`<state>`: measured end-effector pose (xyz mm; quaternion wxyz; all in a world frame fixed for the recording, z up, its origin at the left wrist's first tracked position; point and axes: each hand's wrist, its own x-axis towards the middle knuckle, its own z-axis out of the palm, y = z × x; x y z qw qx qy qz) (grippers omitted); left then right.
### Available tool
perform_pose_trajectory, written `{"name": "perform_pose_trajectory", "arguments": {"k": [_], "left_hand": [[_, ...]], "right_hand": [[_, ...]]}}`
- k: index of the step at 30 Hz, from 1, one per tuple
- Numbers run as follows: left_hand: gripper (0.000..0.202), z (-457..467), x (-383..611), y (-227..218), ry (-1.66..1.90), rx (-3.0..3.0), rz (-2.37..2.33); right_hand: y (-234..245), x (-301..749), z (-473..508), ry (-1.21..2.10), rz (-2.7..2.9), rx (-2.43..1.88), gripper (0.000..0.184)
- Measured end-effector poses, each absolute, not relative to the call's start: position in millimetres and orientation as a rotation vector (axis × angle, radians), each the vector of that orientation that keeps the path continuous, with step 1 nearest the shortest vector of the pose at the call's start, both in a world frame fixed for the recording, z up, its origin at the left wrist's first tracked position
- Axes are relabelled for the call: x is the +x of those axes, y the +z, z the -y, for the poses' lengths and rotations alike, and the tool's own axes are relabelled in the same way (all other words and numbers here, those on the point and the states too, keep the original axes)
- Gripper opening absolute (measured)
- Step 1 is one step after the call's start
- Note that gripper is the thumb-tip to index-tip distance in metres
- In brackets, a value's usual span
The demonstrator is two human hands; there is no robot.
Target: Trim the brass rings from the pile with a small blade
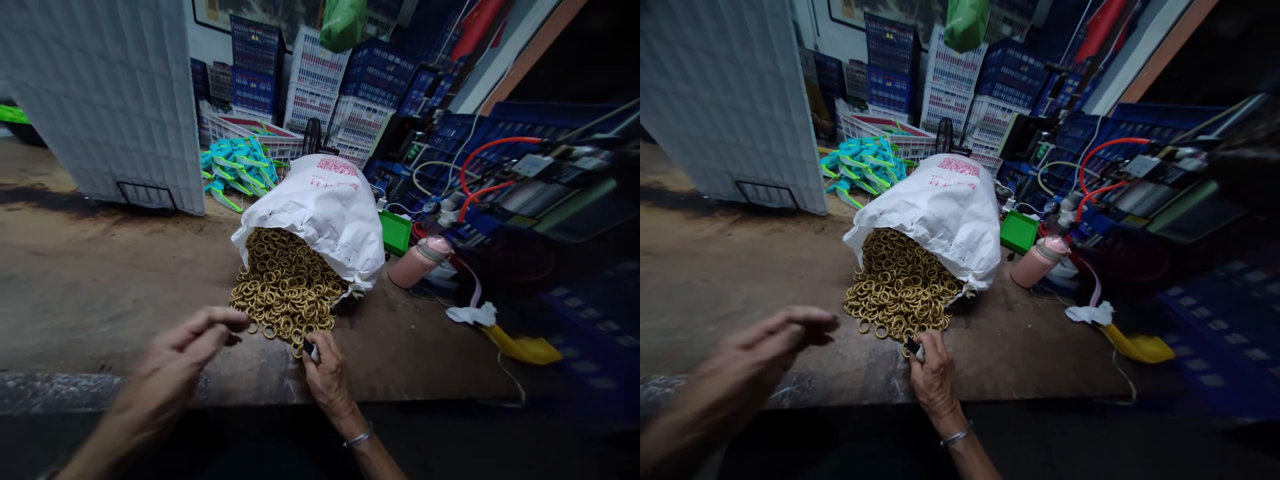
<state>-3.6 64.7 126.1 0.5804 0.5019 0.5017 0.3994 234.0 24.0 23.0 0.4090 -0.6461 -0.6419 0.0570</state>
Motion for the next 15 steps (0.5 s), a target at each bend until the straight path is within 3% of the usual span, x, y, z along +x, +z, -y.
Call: {"name": "perform_pose_trajectory", "arguments": {"k": [7,15], "left_hand": [[0.037,-65,60,58,0.782,1.311,-1.086],[0.022,-61,74,49,0.831,1.390,-0.957]], "right_hand": [[29,220,-31,0.382,1.577,-1.658,0.011],[35,207,-37,0.461,1.658,-1.482,0.008]]}}
